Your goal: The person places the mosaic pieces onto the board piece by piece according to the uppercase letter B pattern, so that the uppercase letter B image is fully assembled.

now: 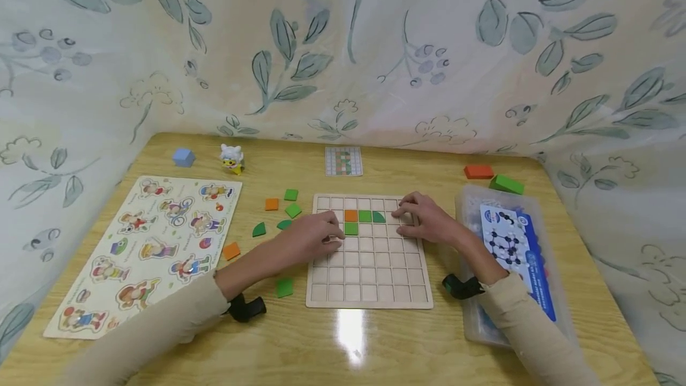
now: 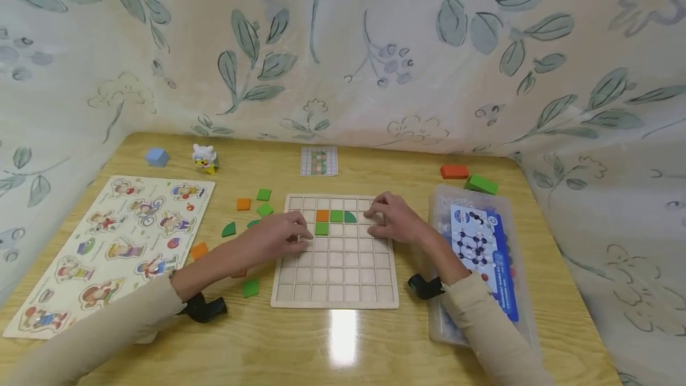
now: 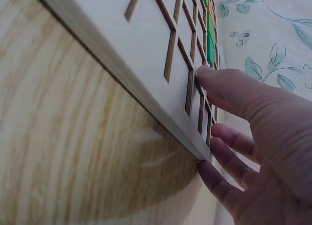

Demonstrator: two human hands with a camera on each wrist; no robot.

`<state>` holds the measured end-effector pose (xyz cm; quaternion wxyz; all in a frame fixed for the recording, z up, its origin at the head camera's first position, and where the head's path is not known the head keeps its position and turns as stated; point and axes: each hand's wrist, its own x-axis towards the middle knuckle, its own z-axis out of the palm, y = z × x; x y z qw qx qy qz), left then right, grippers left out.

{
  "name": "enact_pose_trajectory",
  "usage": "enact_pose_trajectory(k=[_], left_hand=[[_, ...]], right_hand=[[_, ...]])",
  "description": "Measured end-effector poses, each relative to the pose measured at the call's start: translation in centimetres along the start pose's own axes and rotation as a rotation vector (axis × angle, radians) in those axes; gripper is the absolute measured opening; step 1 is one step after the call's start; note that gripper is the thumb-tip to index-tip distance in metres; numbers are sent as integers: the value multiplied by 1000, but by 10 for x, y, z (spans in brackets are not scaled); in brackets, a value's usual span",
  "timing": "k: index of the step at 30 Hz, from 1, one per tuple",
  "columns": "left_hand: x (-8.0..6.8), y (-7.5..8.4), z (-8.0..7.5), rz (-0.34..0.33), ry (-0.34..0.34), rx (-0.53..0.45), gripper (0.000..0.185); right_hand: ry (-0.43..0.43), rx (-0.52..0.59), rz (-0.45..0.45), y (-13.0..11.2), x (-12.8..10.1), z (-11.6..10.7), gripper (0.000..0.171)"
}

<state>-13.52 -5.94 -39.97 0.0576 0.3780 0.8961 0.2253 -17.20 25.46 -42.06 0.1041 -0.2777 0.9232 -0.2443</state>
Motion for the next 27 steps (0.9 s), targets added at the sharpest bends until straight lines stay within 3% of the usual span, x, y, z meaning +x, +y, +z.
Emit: enact_pose_trajectory(k=[5, 9, 15, 20, 27], left_hand=[[-46, -7, -30, -85, -4, -8, 19], [-85, -25, -48, -164, 55, -3, 21], [-136, -48, -57, -299, 158, -18, 24], [-160, -59, -53, -345, 201, -43, 28], [-173, -62, -42, -312, 258, -69, 28]], right_hand=[[-7, -8, 25, -1, -2, 1, 28], [0, -3, 25, -1, -1, 1, 28], [0, 2, 30, -2, 1, 2, 29], [3, 4, 15, -1, 0, 3, 29], [1, -6, 34, 1, 1, 3, 30]])
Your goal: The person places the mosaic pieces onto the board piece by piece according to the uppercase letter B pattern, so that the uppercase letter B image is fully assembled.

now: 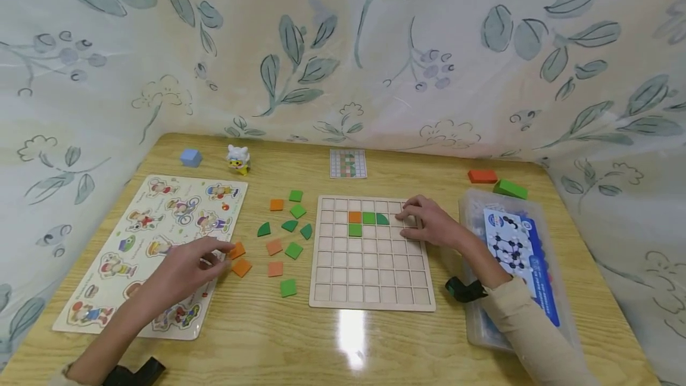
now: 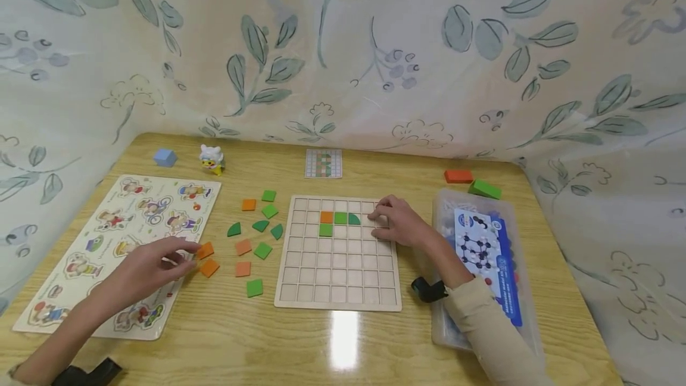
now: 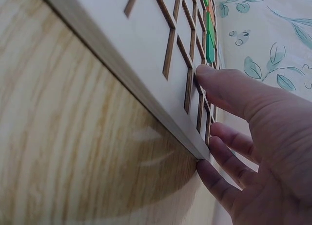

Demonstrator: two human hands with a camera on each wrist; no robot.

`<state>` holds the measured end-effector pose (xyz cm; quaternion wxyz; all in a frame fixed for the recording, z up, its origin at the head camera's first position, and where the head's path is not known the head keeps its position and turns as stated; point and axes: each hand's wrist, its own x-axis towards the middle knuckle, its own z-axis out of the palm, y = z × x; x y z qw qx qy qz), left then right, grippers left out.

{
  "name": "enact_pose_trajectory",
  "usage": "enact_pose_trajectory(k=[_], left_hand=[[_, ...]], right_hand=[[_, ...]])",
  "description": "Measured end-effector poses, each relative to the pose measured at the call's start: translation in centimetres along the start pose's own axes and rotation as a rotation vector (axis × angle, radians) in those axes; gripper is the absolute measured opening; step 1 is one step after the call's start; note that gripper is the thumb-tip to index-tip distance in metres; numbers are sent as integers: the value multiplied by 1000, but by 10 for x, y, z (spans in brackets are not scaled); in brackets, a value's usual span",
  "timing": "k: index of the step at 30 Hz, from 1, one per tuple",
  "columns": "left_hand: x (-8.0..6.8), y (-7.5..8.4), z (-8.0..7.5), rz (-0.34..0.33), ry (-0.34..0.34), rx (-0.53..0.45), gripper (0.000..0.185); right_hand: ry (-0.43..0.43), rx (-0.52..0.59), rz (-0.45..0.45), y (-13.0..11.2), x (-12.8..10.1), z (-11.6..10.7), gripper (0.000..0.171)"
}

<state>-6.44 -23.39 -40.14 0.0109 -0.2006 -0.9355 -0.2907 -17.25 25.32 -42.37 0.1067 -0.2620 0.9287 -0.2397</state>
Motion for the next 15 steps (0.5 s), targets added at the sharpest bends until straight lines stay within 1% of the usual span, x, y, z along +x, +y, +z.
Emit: enact_pose_trajectory(k=[5, 8, 12, 15], left_hand=[[0, -1, 5, 35, 28, -7, 27], [2, 0, 6, 27, 16, -5, 26], [5, 1, 5, -8, -16, 1, 26], [10, 2, 4, -23, -35, 41, 25]], right_hand=[[2, 7, -10, 0, -1, -1, 29], [2, 6, -19, -1, -1, -1, 28], [1, 11, -17, -1, -1, -1, 28], [-1, 10, -8, -1, -2, -1, 28]])
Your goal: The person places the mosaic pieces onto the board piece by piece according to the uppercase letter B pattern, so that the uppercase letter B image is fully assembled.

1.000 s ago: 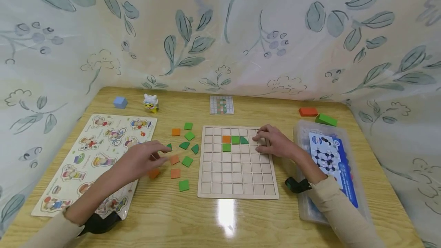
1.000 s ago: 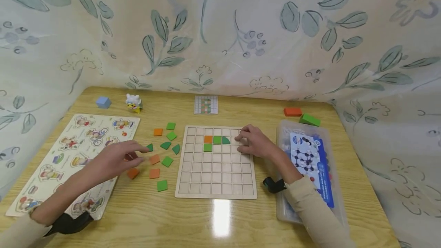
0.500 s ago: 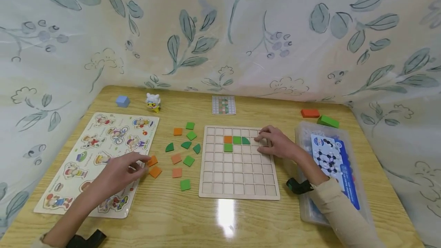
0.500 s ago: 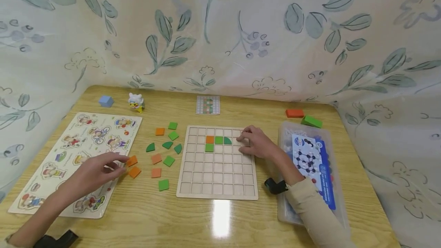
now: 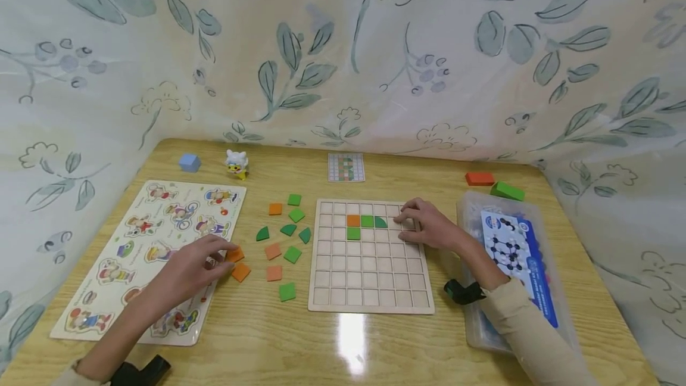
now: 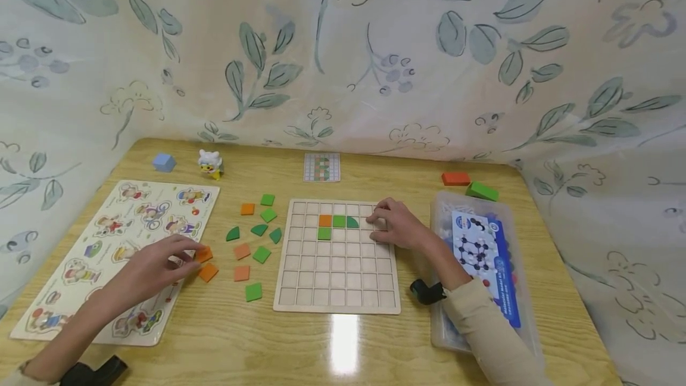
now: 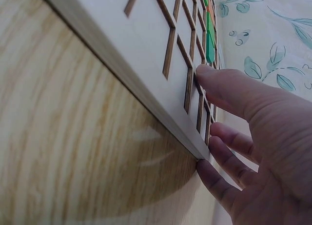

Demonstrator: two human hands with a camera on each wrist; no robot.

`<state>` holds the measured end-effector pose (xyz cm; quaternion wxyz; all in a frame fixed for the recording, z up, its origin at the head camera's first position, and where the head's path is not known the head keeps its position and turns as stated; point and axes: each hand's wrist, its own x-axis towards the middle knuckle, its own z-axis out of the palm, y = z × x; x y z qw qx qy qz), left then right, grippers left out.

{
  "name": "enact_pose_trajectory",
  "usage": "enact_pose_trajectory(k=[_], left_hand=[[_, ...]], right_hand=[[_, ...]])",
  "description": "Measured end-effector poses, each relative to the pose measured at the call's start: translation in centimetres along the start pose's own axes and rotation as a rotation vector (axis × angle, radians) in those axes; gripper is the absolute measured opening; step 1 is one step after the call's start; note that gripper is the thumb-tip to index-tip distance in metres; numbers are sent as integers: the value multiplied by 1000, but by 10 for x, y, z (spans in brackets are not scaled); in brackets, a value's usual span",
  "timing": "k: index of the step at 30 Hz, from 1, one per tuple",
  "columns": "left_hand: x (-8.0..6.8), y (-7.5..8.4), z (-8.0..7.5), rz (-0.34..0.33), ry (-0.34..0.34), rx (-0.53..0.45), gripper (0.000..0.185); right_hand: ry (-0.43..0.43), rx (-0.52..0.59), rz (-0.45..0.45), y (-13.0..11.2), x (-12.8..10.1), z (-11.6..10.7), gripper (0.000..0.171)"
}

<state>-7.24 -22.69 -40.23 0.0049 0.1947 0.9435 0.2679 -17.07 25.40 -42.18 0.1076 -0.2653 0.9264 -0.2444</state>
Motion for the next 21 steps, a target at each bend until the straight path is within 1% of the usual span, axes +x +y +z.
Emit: enact_pose_trajectory(k=[4, 7, 12, 19, 21], left_hand=[[5, 1, -1, -18, -30, 49, 24], [8, 1, 0, -18, -41, 50, 24], [11, 2, 1, 4, -35, 54, 24], [11, 0, 2, -25, -59, 56, 25], [11, -1, 3, -12, -60, 60, 26]], right_hand=[[1, -8, 3, 0, 0, 1, 29], [7, -2, -3, 0, 0, 1, 28], [8, -2, -7, 0, 0, 0, 28], [3, 1, 1, -1, 0, -1, 28], [-1, -2, -4, -1, 0, 0, 28]])
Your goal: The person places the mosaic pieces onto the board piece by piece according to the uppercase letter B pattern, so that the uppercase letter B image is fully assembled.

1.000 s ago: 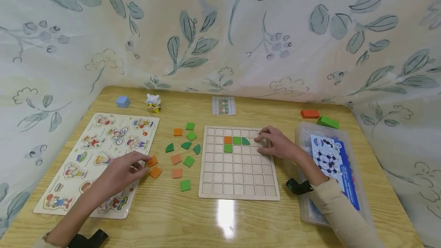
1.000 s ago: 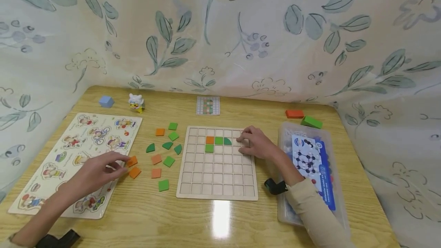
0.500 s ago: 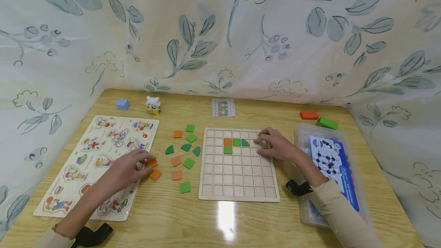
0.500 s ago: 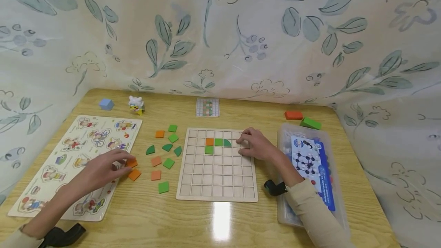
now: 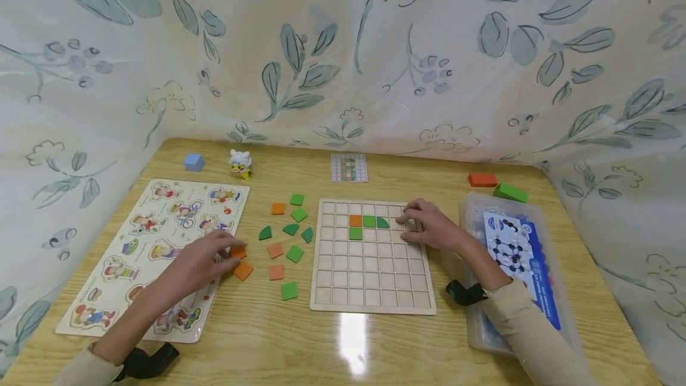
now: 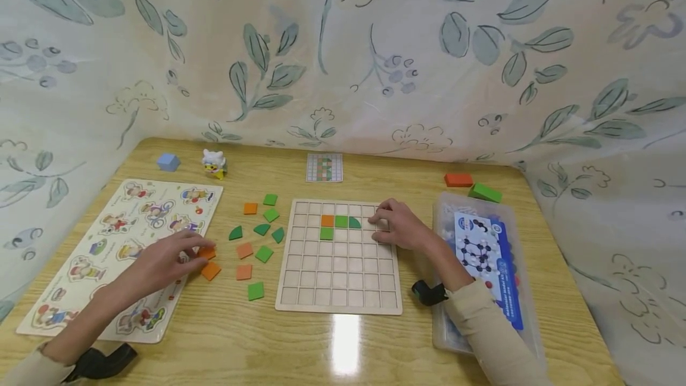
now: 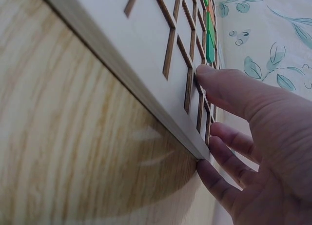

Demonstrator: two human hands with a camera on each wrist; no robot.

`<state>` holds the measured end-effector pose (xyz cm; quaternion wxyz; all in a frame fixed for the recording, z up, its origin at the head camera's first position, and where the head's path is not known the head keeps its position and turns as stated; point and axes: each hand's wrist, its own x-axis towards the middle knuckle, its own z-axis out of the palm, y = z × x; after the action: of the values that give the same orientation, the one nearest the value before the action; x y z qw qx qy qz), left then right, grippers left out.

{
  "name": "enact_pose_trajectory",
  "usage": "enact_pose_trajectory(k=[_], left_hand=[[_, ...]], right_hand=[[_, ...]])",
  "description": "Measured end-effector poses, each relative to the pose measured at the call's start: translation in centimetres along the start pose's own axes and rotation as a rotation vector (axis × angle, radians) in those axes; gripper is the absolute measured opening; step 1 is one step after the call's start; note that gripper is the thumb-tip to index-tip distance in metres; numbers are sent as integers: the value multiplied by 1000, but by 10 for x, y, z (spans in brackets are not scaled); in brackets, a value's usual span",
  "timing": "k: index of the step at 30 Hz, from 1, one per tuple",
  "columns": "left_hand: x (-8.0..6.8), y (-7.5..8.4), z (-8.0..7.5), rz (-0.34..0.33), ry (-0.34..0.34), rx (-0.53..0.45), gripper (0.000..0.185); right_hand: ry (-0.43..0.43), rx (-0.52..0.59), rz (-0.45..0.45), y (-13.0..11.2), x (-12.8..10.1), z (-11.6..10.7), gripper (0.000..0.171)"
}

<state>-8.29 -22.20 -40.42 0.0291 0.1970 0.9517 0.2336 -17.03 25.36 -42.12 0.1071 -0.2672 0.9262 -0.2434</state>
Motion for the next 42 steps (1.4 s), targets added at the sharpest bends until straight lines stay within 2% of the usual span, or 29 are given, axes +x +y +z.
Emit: enact_pose_trajectory(k=[17, 25, 28, 36, 42], left_hand=[[11, 6, 7, 42, -12, 76, 20], [16, 9, 8, 37, -65, 118, 21], [18, 11, 7, 55, -70, 124, 19], [21, 19, -5, 91, -3, 73, 18], [25, 27, -9, 144, 27, 47, 14]], right_hand=[[12, 1, -1, -2, -1, -2, 27], [9, 8, -7, -1, -1, 0, 27], [7, 10, -6, 0, -1, 0, 27], [5, 10, -3, -2, -1, 0, 27], [5, -2, 5, -1, -1, 1, 27]])
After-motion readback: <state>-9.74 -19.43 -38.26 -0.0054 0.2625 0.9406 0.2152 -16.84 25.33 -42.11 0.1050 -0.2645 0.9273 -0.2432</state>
